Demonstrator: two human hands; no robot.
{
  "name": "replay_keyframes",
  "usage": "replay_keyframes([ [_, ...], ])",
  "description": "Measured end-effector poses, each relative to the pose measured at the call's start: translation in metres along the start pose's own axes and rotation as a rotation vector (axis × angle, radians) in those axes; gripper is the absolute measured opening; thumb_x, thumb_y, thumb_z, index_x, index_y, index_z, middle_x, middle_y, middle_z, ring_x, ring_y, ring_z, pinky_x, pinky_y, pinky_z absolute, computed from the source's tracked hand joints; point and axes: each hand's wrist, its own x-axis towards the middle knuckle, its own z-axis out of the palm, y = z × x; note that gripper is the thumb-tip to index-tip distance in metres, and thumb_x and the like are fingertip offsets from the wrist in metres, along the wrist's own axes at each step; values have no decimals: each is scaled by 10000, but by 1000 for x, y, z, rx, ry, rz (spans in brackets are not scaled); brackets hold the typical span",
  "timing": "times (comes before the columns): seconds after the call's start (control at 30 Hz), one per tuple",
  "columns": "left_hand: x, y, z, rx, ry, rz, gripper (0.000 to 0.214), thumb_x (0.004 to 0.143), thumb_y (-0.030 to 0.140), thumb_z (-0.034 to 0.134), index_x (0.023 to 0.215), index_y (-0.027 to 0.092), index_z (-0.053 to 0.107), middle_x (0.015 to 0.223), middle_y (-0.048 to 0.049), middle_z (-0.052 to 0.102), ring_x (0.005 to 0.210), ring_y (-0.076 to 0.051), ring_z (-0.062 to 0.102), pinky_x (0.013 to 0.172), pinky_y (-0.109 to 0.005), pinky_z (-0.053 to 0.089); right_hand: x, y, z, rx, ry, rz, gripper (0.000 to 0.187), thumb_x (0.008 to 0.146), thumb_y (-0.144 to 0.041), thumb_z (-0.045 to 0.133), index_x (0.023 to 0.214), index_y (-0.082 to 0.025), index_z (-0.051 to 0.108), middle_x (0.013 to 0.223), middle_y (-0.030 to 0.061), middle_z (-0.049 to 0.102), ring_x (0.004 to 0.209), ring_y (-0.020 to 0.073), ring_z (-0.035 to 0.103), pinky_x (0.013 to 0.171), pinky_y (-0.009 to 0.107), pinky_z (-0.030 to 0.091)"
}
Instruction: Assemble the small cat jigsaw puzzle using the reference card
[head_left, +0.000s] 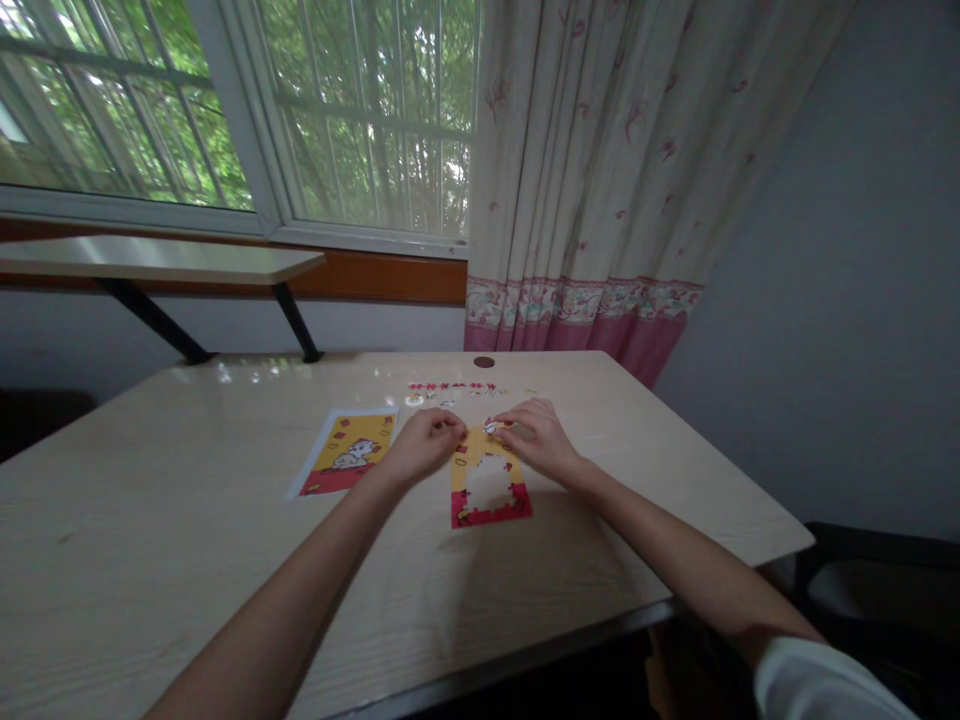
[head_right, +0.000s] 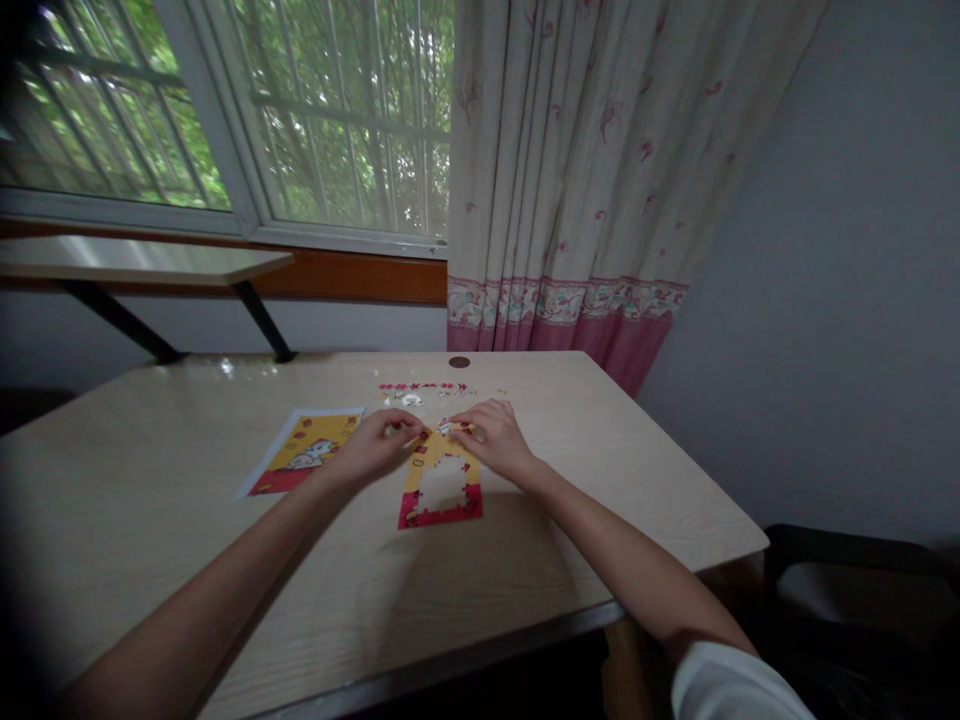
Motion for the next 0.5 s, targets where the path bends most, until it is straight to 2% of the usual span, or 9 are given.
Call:
replay_keyframes([
  [0.13, -3, -8, -11, 375, -42, 168, 228, 802, 314, 531, 877, 192, 709, 939, -80, 676, 936, -230, 570, 906, -395, 385, -3, 2, 3, 53, -170, 59, 185, 790, -382, 676, 889, -230, 714, 856, 22, 698, 856, 160, 579, 819, 288, 340],
  [0.27, -4, -12, -9, 512, -112, 173, 252, 817, 332, 530, 960, 204, 693, 1037, -84, 642, 1009, -241, 531, 910, -399, 388, -5, 0, 5, 51, -367, 69, 165, 783, -364, 683, 885, -241, 723, 843, 16, 701, 838, 155, 587, 817, 282, 339],
  [0.5, -5, -10, -7, 558, -126, 166, 268, 820, 354, 533, 980, 206, 688, 1040, -85, 623, 1008, -254, 514, 903, -405, 389, -5, -1, 4, 13, -385, 89, 182, 770, -368, 689, 912, -260, 723, 861, 13, 698, 870, 170, 574, 820, 287, 344],
])
